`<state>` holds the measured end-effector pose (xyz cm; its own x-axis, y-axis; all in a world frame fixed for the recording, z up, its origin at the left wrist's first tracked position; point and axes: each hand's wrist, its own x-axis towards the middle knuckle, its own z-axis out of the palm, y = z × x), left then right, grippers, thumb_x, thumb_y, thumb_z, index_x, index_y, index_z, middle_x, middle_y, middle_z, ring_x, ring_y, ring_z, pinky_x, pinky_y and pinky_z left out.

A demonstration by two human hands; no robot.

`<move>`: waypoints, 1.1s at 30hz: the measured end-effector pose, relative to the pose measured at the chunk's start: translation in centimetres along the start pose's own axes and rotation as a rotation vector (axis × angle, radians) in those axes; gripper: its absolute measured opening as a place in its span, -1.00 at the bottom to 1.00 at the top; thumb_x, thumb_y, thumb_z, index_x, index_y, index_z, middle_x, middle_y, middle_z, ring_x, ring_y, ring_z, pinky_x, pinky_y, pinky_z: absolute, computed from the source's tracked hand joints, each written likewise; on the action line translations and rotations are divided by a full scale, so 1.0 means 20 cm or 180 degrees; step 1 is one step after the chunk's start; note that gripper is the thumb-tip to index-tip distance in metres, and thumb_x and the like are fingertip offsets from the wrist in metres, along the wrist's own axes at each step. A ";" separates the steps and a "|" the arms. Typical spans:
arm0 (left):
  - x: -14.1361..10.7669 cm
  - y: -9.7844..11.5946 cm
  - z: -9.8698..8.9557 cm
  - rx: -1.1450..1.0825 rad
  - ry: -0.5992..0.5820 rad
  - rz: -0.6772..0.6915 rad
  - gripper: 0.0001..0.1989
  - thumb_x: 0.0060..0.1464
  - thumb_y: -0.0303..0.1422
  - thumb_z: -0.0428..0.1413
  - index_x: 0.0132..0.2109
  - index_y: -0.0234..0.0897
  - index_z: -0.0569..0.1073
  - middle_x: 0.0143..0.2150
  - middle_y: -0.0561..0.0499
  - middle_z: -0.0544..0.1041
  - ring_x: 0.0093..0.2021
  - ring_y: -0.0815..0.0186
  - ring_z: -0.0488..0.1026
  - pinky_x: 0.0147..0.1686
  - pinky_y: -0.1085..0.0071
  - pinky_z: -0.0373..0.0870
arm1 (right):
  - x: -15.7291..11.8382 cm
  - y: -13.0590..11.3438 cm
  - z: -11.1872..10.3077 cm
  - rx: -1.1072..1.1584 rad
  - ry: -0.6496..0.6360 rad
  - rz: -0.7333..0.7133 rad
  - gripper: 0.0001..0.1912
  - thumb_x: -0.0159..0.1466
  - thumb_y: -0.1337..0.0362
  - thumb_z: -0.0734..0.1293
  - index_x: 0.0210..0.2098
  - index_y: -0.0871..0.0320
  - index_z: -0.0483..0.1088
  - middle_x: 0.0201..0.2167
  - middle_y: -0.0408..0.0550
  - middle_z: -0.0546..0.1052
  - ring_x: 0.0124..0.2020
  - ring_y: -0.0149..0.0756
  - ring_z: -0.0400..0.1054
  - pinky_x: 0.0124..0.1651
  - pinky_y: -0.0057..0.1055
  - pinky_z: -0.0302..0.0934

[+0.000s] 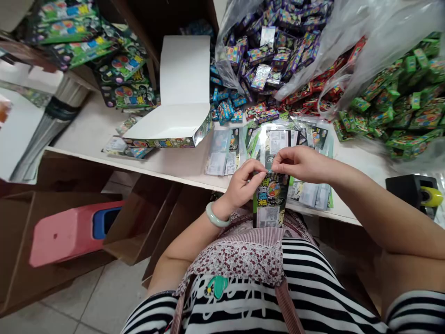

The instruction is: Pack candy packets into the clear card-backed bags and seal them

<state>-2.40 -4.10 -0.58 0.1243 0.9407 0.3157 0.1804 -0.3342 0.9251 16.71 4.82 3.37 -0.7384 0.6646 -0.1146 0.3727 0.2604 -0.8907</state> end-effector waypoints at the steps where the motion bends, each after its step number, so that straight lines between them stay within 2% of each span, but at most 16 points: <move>1: 0.00 0.00 0.00 -0.0035 0.0007 -0.0009 -0.73 0.29 -0.12 0.06 -0.27 -0.22 0.43 -0.28 0.00 0.45 -0.23 0.29 0.41 -0.18 0.31 0.35 | 0.01 0.01 0.00 -0.0021 -0.0035 0.0046 -0.78 0.21 0.12 0.43 -0.49 0.08 0.47 -0.56 -0.17 0.49 -0.52 -0.39 0.26 -0.44 -0.38 0.12; 7: 0.01 -0.04 0.03 0.0014 0.0202 0.0155 -0.79 0.17 -0.21 0.22 -0.28 -0.23 0.39 -0.32 0.05 0.43 -0.26 0.35 0.40 -0.21 0.37 0.34 | 0.04 -0.06 -0.03 -0.0238 -0.0197 0.0322 -0.74 0.18 0.06 0.40 -0.48 0.10 0.47 -0.54 -0.16 0.51 -0.50 -0.39 0.27 -0.42 -0.39 0.10; 10: 0.01 -0.04 0.05 0.0095 0.0310 0.0115 -0.83 0.18 -0.30 0.21 -0.28 -0.23 0.37 -0.33 0.07 0.42 -0.29 0.38 0.39 -0.23 0.40 0.34 | 0.06 -0.09 -0.04 -0.0316 -0.0316 0.0648 -0.73 0.16 0.04 0.40 -0.46 0.12 0.46 -0.51 -0.14 0.50 -0.44 -0.36 0.29 -0.36 -0.38 0.12; 12: 0.00 -0.05 0.05 0.0079 0.0403 0.0061 -0.83 0.15 -0.33 0.22 -0.25 -0.23 0.36 -0.33 0.08 0.41 -0.30 0.40 0.38 -0.26 0.42 0.34 | 0.07 -0.08 -0.03 -0.0128 -0.0408 0.0840 -0.74 0.12 0.05 0.42 -0.46 0.12 0.45 -0.50 -0.14 0.49 -0.42 -0.35 0.29 -0.33 -0.38 0.13; 14: -0.01 -0.06 0.06 -0.0018 0.0489 -0.0034 -0.79 0.10 -0.35 0.25 -0.21 -0.22 0.35 -0.29 0.08 0.41 -0.27 0.40 0.40 -0.22 0.43 0.37 | 0.08 -0.05 -0.01 0.0375 -0.0502 0.1006 -0.73 0.05 0.06 0.47 -0.46 0.12 0.42 -0.48 -0.16 0.47 -0.41 -0.36 0.29 -0.30 -0.38 0.15; 16: -0.03 -0.07 0.06 -0.0240 0.0455 -0.0278 -0.69 0.06 -0.33 0.28 -0.11 -0.21 0.35 -0.21 0.04 0.43 -0.20 0.37 0.43 -0.18 0.41 0.41 | 0.09 0.00 0.02 0.1099 -0.0518 0.1246 -0.69 -0.03 0.10 0.52 -0.43 0.11 0.39 -0.48 -0.19 0.45 -0.42 -0.39 0.30 -0.29 -0.39 0.18; 18: -0.07 -0.08 0.07 -0.0590 0.0236 -0.0723 -0.58 0.05 -0.26 0.30 0.00 -0.20 0.35 -0.16 0.00 0.47 -0.18 0.34 0.47 -0.19 0.40 0.45 | 0.09 0.03 0.04 0.1727 -0.0526 0.1544 -0.65 -0.09 0.15 0.53 -0.40 0.10 0.36 -0.50 -0.21 0.44 -0.45 -0.40 0.31 -0.32 -0.40 0.21; 21: -0.14 -0.06 0.02 -0.1080 -0.0282 -0.1271 -0.54 0.06 -0.10 0.28 0.00 -0.26 0.43 -0.18 -0.05 0.55 -0.24 0.31 0.52 -0.23 0.36 0.52 | 0.09 0.06 0.03 0.1832 -0.0708 0.1626 -0.67 -0.05 0.12 0.49 -0.39 0.11 0.36 -0.48 -0.17 0.48 -0.47 -0.37 0.35 -0.37 -0.40 0.25; 23: -0.18 0.00 -0.08 -0.1115 -0.0297 -0.1257 -0.56 0.05 -0.03 0.28 -0.10 -0.29 0.50 -0.23 -0.06 0.59 -0.26 0.28 0.55 -0.21 0.31 0.56 | 0.11 0.06 0.01 0.1240 -0.0647 0.1205 -0.70 0.07 0.06 0.42 -0.32 0.11 0.40 -0.41 -0.09 0.55 -0.41 -0.30 0.41 -0.32 -0.35 0.30; 24: -0.19 0.03 -0.16 -0.1005 -0.0088 -0.1107 -0.57 0.03 -0.02 0.29 -0.13 -0.28 0.52 -0.25 -0.05 0.61 -0.26 0.26 0.57 -0.20 0.30 0.58 | 0.14 0.05 0.01 0.0783 -0.0502 0.0881 -0.71 0.14 0.05 0.38 -0.26 0.11 0.43 -0.34 -0.05 0.58 -0.35 -0.25 0.45 -0.27 -0.31 0.34; 26: -0.18 0.13 -0.37 -0.0517 0.0682 -0.0532 -0.60 0.02 -0.03 0.30 -0.16 -0.24 0.55 -0.28 -0.01 0.62 -0.26 0.24 0.59 -0.18 0.28 0.61 | 0.23 0.01 0.03 -0.0240 -0.0116 0.0100 -0.68 0.25 0.07 0.30 -0.10 0.11 0.45 -0.18 0.04 0.60 -0.17 -0.13 0.49 -0.10 -0.17 0.37; 28: -0.12 0.22 -0.62 0.0259 0.1828 0.0328 -0.61 0.08 -0.01 0.25 -0.10 -0.19 0.54 -0.20 0.03 0.62 -0.20 0.24 0.61 -0.12 0.27 0.61 | 0.36 -0.05 0.12 -0.1112 0.0117 -0.0744 -0.62 0.31 0.13 0.28 0.07 0.13 0.41 0.03 0.11 0.56 0.06 -0.04 0.43 0.12 -0.05 0.30; 29: -0.07 0.25 -0.74 0.0710 0.2284 0.0729 -0.62 0.12 -0.02 0.22 -0.07 -0.19 0.52 -0.14 0.04 0.61 -0.14 0.25 0.61 -0.05 0.26 0.59 | 0.43 -0.09 0.17 -0.1453 0.0143 -0.1116 -0.56 0.31 0.18 0.28 0.15 0.16 0.37 0.14 0.14 0.49 0.18 0.00 0.34 0.22 -0.02 0.22; 30: -0.01 0.27 -0.86 0.1175 0.2435 0.1025 -0.61 0.15 -0.02 0.19 -0.02 -0.19 0.50 -0.10 0.03 0.60 -0.07 0.24 0.59 0.04 0.25 0.55 | 0.51 -0.13 0.24 -0.1729 0.0150 -0.1411 -0.50 0.31 0.22 0.29 0.22 0.20 0.31 0.24 0.17 0.41 0.28 0.03 0.23 0.29 0.00 0.14; 31: 0.06 0.26 -0.96 0.1633 0.2363 0.1219 -0.61 0.18 -0.02 0.17 0.00 -0.18 0.49 -0.06 0.02 0.59 -0.01 0.23 0.57 0.09 0.24 0.51 | 0.58 -0.17 0.31 -0.1992 0.0185 -0.1593 -0.43 0.30 0.26 0.31 0.28 0.24 0.24 0.32 0.18 0.32 0.37 0.06 0.10 0.34 0.01 0.07; 33: 0.20 0.20 -1.12 0.2459 0.1767 0.1238 -0.67 0.25 -0.12 0.12 0.03 -0.21 0.46 0.00 -0.04 0.56 0.07 0.21 0.53 0.13 0.25 0.46 | 0.71 -0.24 0.45 -0.2468 0.0331 -0.1614 -0.36 0.31 0.31 0.30 0.34 0.30 0.14 0.40 0.22 0.18 0.44 0.11 -0.08 0.34 0.05 0.01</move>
<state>-23.06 -0.33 9.15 -0.1250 0.5879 0.7992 0.8271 -0.3831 0.4112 -0.63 6.79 2.05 -0.8755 0.3930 0.2812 0.3182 0.9068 -0.2766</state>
